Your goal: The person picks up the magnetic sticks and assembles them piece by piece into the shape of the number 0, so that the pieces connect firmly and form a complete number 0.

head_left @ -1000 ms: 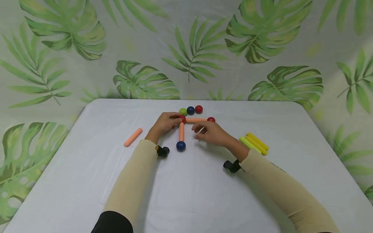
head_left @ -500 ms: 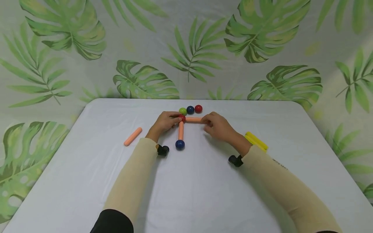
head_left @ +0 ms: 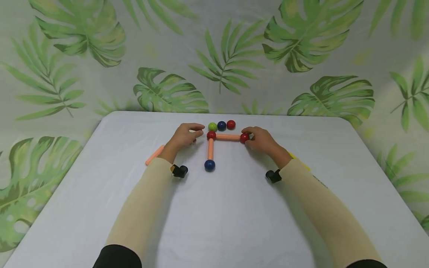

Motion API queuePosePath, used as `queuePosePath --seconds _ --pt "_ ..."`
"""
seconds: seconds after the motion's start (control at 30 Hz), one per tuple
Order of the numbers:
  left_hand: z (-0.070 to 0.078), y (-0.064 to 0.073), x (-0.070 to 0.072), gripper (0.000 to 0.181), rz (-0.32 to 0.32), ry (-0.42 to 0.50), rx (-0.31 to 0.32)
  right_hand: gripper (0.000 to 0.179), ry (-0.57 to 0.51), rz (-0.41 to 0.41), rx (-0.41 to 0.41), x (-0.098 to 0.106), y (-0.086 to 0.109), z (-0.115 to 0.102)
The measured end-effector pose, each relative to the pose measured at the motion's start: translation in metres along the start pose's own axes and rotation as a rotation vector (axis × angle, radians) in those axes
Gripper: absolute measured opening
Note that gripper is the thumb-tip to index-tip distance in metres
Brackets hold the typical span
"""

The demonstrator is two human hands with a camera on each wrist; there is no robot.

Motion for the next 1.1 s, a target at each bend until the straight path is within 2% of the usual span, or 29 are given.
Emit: queuePosePath --seconds 0.13,0.27,0.37,0.47,0.6,0.77,0.97,1.1 --pt "0.004 0.019 0.024 0.037 -0.022 -0.043 -0.005 0.042 -0.037 0.004 0.001 -0.002 0.001 0.001" --pt "0.002 0.045 0.051 0.037 -0.061 -0.129 -0.029 0.041 -0.064 0.01 0.0 -0.003 0.001 0.003" --pt "-0.008 0.063 0.071 0.035 -0.063 -0.25 -0.06 0.04 -0.071 0.009 0.007 -0.005 0.001 0.003" --pt "-0.023 0.077 0.088 0.035 -0.029 -0.35 -0.049 0.04 -0.072 0.005 0.002 -0.005 0.001 0.003" --pt "-0.037 0.09 0.104 0.037 0.02 -0.379 -0.003 0.039 -0.08 -0.004 -0.014 -0.005 0.002 0.004" --pt "-0.044 0.092 0.108 0.039 0.045 -0.383 0.01 0.04 -0.085 -0.007 -0.022 -0.005 0.003 0.004" --pt "-0.05 0.082 0.099 0.043 -0.006 -0.419 0.048 0.039 -0.086 0.002 -0.027 -0.005 0.002 0.005" --pt "-0.051 0.08 0.095 0.044 -0.012 -0.439 0.071 0.039 -0.097 0.0 -0.016 -0.004 0.002 0.003"
Point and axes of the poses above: each hand's wrist, its own y-axis away from the middle knuckle, its own x-axis out of the back of the hand, z = x × y, the point moved 5 cm from there along -y, towards the middle knuckle, and after that the axes turned 13 degrees about y, right-handed, at the moved point
